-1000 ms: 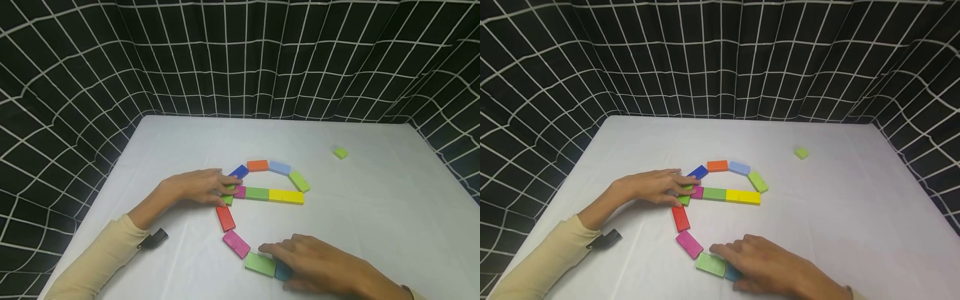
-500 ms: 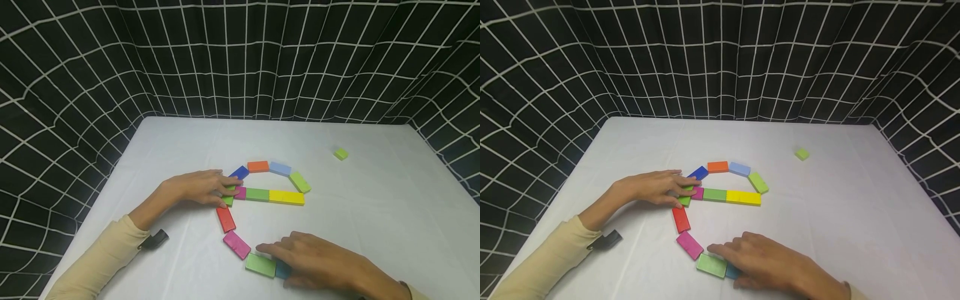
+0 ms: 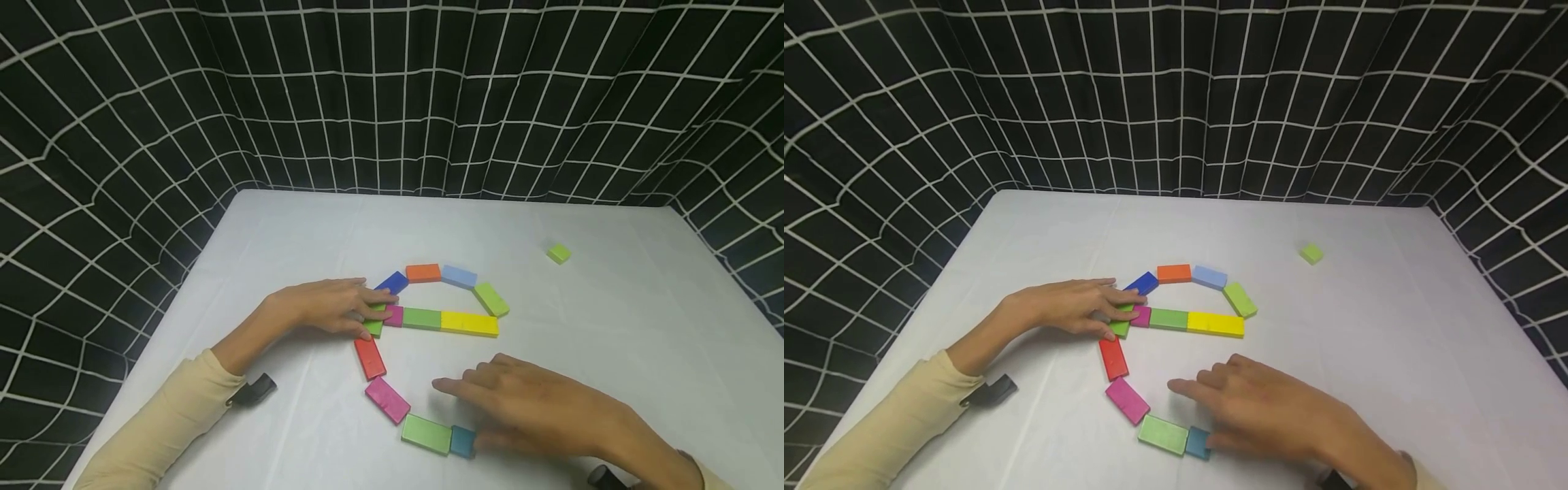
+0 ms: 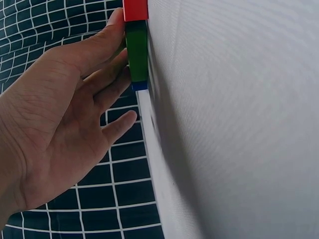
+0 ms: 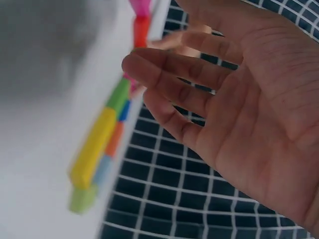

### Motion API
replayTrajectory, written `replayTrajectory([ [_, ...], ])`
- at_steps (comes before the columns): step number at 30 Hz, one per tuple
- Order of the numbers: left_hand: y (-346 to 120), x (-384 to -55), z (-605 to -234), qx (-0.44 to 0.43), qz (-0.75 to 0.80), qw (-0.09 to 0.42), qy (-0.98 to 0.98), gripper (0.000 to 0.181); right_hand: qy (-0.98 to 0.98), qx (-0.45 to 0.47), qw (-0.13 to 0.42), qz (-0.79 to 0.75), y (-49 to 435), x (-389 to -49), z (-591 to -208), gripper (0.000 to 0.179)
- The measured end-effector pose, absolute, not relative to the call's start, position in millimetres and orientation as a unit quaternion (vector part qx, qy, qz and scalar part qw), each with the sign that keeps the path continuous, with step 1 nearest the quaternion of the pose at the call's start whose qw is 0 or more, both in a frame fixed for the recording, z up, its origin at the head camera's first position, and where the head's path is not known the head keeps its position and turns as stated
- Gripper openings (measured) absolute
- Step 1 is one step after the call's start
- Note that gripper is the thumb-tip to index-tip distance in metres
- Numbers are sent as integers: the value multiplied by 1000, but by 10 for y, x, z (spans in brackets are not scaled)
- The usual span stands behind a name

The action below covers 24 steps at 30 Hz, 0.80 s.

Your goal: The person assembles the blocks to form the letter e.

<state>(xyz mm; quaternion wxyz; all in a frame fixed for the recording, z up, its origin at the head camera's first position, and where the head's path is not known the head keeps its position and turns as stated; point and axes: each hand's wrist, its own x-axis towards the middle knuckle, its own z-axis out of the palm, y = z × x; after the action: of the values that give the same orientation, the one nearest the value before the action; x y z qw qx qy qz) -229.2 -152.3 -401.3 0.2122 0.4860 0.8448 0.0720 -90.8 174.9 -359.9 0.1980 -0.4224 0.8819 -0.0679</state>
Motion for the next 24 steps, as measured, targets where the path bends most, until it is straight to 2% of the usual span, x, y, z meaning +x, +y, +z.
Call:
replayTrajectory([
  [6, -1517, -2292, -4009, 484, 75, 217, 845, 52, 914, -379, 137, -53, 1962, -1070, -3354, 70],
  [13, -1512, -2301, -4031, 482, 77, 219, 845, 52, 943, -326, 31, -48, 2299, -1486, -3152, 69],
  [24, -1516, -2303, -4023, 500, 63, 205, 839, 52, 963, -268, 18, -6, 2822, -2101, -3301, 61],
])
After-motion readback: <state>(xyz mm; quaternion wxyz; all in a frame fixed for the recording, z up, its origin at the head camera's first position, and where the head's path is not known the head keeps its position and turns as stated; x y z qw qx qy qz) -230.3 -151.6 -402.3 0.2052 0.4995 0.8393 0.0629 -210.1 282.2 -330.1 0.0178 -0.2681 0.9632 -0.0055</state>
